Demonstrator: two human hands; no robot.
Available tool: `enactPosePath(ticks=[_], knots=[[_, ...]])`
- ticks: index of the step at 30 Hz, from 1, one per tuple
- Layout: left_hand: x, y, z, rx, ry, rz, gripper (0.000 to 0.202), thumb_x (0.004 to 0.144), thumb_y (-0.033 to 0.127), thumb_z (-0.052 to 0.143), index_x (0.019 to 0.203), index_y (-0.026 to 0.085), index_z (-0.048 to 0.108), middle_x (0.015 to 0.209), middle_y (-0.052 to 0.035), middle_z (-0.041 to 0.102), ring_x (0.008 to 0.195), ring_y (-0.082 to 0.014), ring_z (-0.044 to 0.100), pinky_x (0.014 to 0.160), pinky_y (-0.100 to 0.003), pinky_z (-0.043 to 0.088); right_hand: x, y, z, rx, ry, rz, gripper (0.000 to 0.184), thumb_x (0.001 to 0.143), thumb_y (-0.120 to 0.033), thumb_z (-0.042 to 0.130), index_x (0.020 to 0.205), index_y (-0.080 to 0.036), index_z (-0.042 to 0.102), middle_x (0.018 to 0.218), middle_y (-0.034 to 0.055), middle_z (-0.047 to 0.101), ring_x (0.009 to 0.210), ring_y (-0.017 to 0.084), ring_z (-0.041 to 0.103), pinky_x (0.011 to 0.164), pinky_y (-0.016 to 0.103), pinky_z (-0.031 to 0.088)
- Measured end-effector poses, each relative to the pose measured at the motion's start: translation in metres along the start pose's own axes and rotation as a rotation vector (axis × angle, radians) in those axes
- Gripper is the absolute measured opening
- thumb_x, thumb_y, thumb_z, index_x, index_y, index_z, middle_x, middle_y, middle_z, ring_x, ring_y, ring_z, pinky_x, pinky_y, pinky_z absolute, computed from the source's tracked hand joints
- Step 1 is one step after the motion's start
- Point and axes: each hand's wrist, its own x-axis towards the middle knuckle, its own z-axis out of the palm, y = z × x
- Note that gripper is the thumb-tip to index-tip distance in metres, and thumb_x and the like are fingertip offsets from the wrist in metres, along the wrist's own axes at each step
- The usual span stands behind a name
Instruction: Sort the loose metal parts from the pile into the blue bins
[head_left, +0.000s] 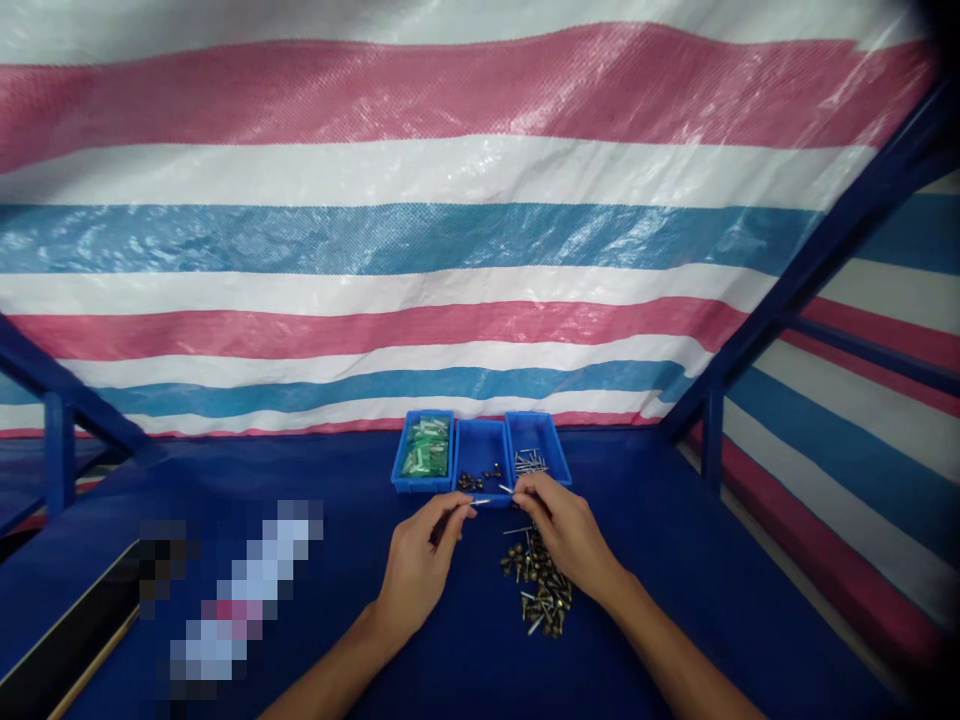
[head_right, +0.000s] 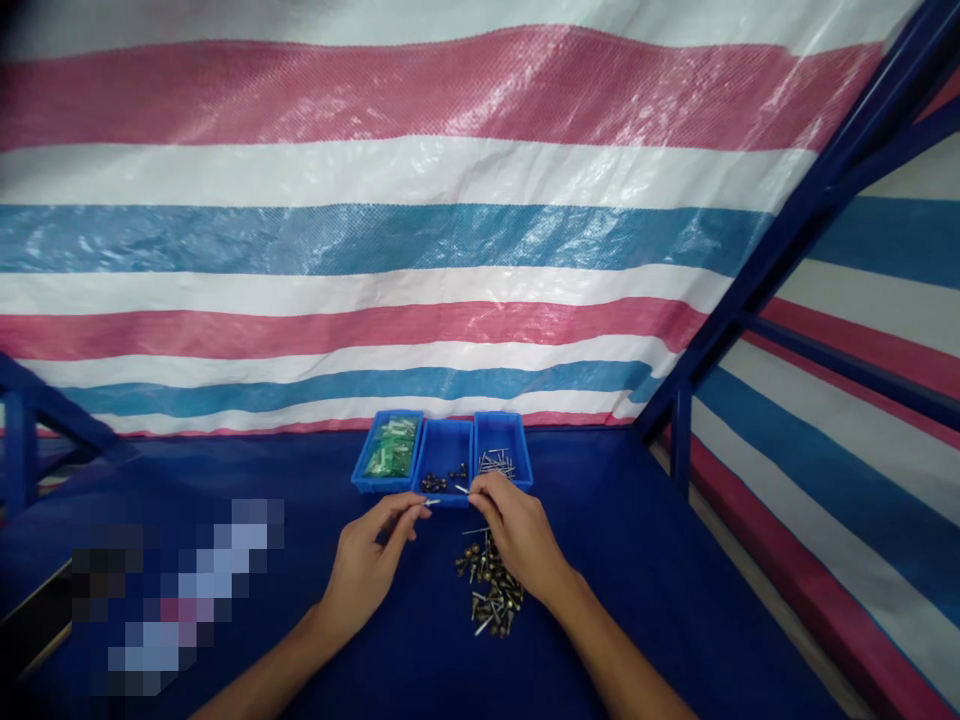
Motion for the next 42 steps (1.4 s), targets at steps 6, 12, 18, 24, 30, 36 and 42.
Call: enactPosePath(ticks=[6,12,18,24,30,36,42], knots=[[-0.001,0.001,0.002,-0.049,0.007,-0.01,0.017,0.111,0.033,0.055,0.121,0.025,0.067,0.112,-0.0062,0.08,0.074,-0.0156,0.074,0.072,-0.028,0.061,-0.002,0.002,0.002,-0.044,-0.2,-0.114,0.028,0.114,-0.043,0.048,0.106,-0.026,0.069,0.096,0.0005,0.073,0.089,0.017,0.07,0.082,0.027,0.05],[-0.002,0.006,0.001,-0.05,-0.013,-0.03,0.017,0.112,0.031,0.054,0.118,0.025,0.069,0.112,-0.0048,0.078,0.076,-0.015,0.073,0.071,-0.026,0.058,-0.004,0.003,0.005,-0.142,-0.266,-0.161,0.028,0.113,-0.046,0.051,0.106,-0.026,0.07,0.098,0.001,0.075,0.093,0.018,0.071,0.082,0.026,0.05],[0.001,0.006,0.003,-0.013,-0.013,0.046,0.016,0.111,0.029,0.057,0.109,0.023,0.071,0.106,-0.0053,0.076,0.084,-0.0183,0.072,0.074,-0.028,0.058,-0.006,0.002,0.007,-0.109,-0.157,-0.151,0.028,0.113,-0.046,0.051,0.112,-0.026,0.071,0.1,0.0027,0.076,0.093,0.018,0.073,0.083,0.027,0.052],[0.0,0.004,0.005,0.097,-0.101,0.1,0.015,0.11,0.027,0.059,0.112,0.025,0.073,0.105,-0.0044,0.072,0.078,-0.0172,0.068,0.073,-0.029,0.055,-0.008,-0.005,0.005,-0.041,-0.135,-0.103,0.025,0.112,-0.046,0.054,0.121,-0.027,0.065,0.096,0.0012,0.072,0.083,0.016,0.069,0.078,0.026,0.051],[0.0,0.004,0.005,0.13,-0.134,0.08,0.015,0.111,0.029,0.058,0.112,0.025,0.072,0.103,-0.0036,0.07,0.075,-0.016,0.062,0.071,-0.028,0.051,-0.005,-0.011,0.002,-0.026,-0.167,-0.099,0.018,0.114,-0.038,0.047,0.115,-0.027,0.062,0.102,0.0014,0.07,0.09,0.017,0.068,0.083,0.026,0.05],[-0.001,0.002,0.006,0.154,-0.104,0.067,0.011,0.11,0.029,0.06,0.113,0.025,0.069,0.098,-0.0013,0.068,0.07,-0.0152,0.059,0.072,-0.028,0.05,-0.005,-0.009,0.003,-0.05,-0.149,-0.116,0.023,0.115,-0.037,0.041,0.115,-0.027,0.063,0.106,0.0039,0.07,0.093,0.018,0.069,0.087,0.028,0.052],[-0.002,-0.001,0.006,0.282,-0.207,0.049,0.018,0.106,0.031,0.065,0.123,0.027,0.066,0.093,0.0015,0.067,0.069,-0.0154,0.062,0.067,-0.027,0.052,-0.004,0.001,0.003,-0.121,0.12,0.039,0.026,0.114,-0.041,0.042,0.113,-0.025,0.063,0.094,0.0031,0.073,0.077,0.017,0.069,0.074,0.027,0.052]])
